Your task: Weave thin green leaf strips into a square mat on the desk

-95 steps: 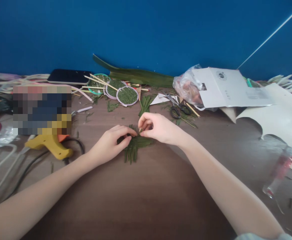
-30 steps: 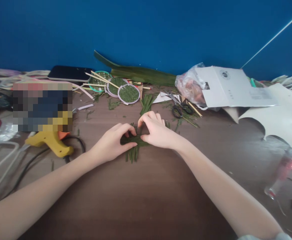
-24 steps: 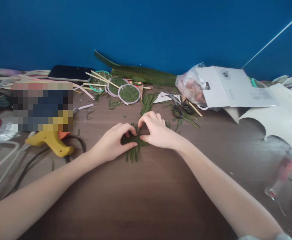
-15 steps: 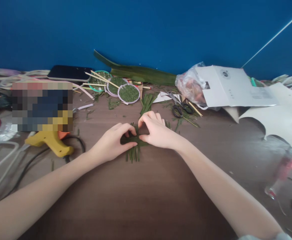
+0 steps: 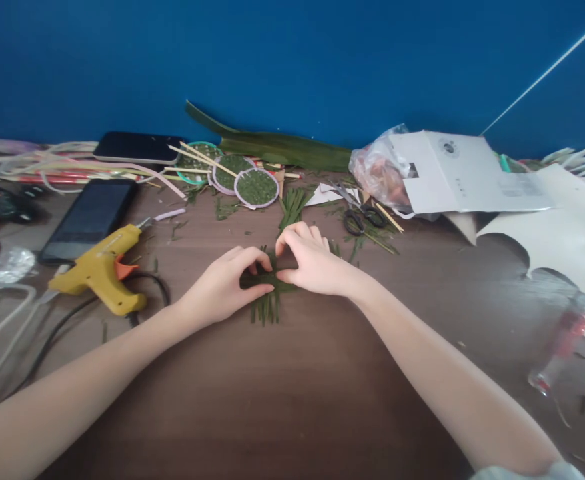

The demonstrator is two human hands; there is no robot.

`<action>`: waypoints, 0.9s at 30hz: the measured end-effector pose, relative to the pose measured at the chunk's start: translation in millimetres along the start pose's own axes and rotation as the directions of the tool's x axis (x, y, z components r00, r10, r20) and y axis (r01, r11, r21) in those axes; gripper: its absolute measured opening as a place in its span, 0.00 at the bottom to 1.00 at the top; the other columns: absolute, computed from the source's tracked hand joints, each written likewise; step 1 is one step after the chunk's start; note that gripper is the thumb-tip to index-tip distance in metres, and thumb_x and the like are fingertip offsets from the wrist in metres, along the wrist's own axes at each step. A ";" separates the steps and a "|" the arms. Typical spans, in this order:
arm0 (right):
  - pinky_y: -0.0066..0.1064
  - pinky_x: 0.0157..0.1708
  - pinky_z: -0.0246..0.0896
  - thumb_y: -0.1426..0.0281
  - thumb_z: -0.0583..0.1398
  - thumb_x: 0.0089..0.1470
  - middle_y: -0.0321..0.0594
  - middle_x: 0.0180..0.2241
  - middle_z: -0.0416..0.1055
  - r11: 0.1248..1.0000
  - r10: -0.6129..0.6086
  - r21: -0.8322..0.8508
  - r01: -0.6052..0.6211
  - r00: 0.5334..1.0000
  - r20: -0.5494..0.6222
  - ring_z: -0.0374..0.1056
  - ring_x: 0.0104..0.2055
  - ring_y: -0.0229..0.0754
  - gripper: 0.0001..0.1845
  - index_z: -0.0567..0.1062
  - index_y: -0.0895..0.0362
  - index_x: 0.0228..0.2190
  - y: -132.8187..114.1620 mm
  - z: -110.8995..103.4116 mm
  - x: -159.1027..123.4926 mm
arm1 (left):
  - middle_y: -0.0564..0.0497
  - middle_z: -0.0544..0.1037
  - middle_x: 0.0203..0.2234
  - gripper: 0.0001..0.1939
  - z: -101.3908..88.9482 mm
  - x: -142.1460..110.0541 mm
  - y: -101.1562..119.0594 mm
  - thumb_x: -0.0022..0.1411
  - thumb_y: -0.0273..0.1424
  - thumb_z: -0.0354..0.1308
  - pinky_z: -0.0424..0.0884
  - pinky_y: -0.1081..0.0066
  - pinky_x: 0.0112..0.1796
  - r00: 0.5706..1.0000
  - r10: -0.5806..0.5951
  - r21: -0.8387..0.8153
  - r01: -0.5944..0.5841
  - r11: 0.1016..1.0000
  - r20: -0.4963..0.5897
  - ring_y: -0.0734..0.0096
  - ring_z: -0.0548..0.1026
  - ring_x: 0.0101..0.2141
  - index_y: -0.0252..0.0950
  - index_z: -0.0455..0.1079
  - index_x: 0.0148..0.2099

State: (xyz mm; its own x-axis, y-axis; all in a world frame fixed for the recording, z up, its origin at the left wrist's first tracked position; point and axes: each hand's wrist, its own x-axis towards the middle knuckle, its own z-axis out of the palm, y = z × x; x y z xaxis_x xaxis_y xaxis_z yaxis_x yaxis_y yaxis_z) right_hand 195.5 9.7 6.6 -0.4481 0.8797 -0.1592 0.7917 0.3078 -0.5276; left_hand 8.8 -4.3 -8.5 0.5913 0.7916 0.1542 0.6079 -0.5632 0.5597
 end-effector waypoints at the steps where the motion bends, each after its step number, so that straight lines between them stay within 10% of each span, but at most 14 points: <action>1: 0.44 0.45 0.52 0.68 0.57 0.45 0.42 0.43 0.57 1.000 -0.006 0.001 0.006 1.000 0.008 0.53 0.47 0.48 0.11 0.61 0.53 0.33 0.1 -0.4 0.0 | 0.54 0.70 0.29 0.09 -0.2 -0.2 0.1 0.52 0.28 0.58 0.64 0.70 0.35 1.000 -0.001 -0.002 0.001 1.000 -0.001 0.71 0.68 0.32 0.37 0.61 0.36; 27: 0.43 0.48 0.49 0.66 0.59 0.41 0.40 0.44 0.56 1.000 -0.019 -0.014 0.020 0.997 0.079 0.52 0.48 0.48 0.16 0.60 0.53 0.34 -3.2 -8.5 -5.1 | 0.53 0.70 0.31 0.12 -6.0 1.1 3.8 0.48 0.25 0.56 0.65 0.69 0.37 0.998 -0.016 -0.053 0.019 0.998 0.057 0.70 0.68 0.34 0.36 0.61 0.37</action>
State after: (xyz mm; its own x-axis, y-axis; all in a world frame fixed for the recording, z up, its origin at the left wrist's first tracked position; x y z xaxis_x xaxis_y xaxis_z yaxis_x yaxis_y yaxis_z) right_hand 198.8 7.3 16.2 -0.4942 0.8424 -0.2148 0.7884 0.3301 -0.5192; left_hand 8.5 -4.2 -1.3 0.6110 0.7855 0.0986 0.5901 -0.5349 0.6047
